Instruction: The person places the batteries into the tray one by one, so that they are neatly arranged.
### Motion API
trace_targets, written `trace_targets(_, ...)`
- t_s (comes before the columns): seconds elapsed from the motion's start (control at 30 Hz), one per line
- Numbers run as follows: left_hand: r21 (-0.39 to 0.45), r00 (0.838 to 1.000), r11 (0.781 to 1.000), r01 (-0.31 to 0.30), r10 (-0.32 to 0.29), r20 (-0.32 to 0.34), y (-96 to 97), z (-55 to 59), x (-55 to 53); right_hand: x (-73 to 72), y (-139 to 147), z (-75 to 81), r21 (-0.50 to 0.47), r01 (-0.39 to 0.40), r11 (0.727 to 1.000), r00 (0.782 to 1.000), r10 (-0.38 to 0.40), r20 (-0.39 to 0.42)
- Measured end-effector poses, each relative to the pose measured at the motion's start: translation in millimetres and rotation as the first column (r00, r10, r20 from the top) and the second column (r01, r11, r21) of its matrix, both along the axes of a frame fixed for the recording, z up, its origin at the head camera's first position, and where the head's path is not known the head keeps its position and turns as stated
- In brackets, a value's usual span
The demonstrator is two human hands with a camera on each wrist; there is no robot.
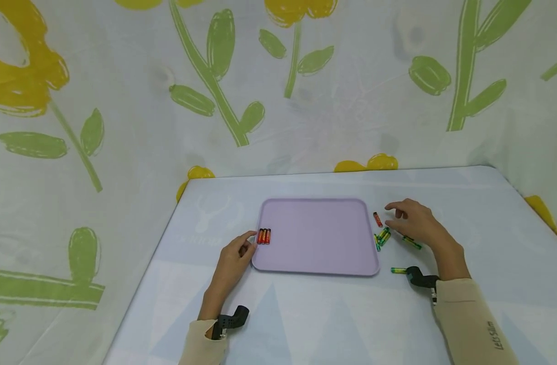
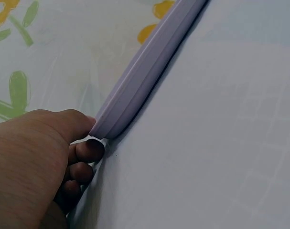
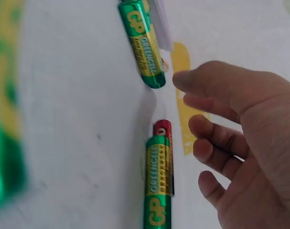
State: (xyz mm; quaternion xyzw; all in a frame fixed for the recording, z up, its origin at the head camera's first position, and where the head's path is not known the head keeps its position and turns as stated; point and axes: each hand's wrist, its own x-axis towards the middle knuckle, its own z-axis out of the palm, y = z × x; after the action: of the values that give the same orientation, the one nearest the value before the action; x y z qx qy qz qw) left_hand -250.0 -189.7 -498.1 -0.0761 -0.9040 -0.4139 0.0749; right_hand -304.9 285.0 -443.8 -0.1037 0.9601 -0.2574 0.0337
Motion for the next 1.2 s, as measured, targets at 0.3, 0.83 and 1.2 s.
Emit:
trace_targets(0.3,0.006,1.0,1.0,0.002,-0.002,0.012,1.4,2.9,1.0,-8.4,-4.7,-8.4,0.049,-0.096,0.994,0.995,0.094,0.033)
trace_targets(0.83,-0.013,1.0,1.0,-0.015,0.015,0.0,-1.5,-2.5,-0.6,-7.7,-16.3,0.8,-0.027,-0.076,0.997,0.995,0.074,-0.067)
trace_targets(1.2,-0.012,1.0,1.0,-0.007,0.006,-0.009,-2.2,-4.1,-2.3,8.2,-57.2,14.1,-0.115,-0.151,0.982,0.98,0.134,-0.146)
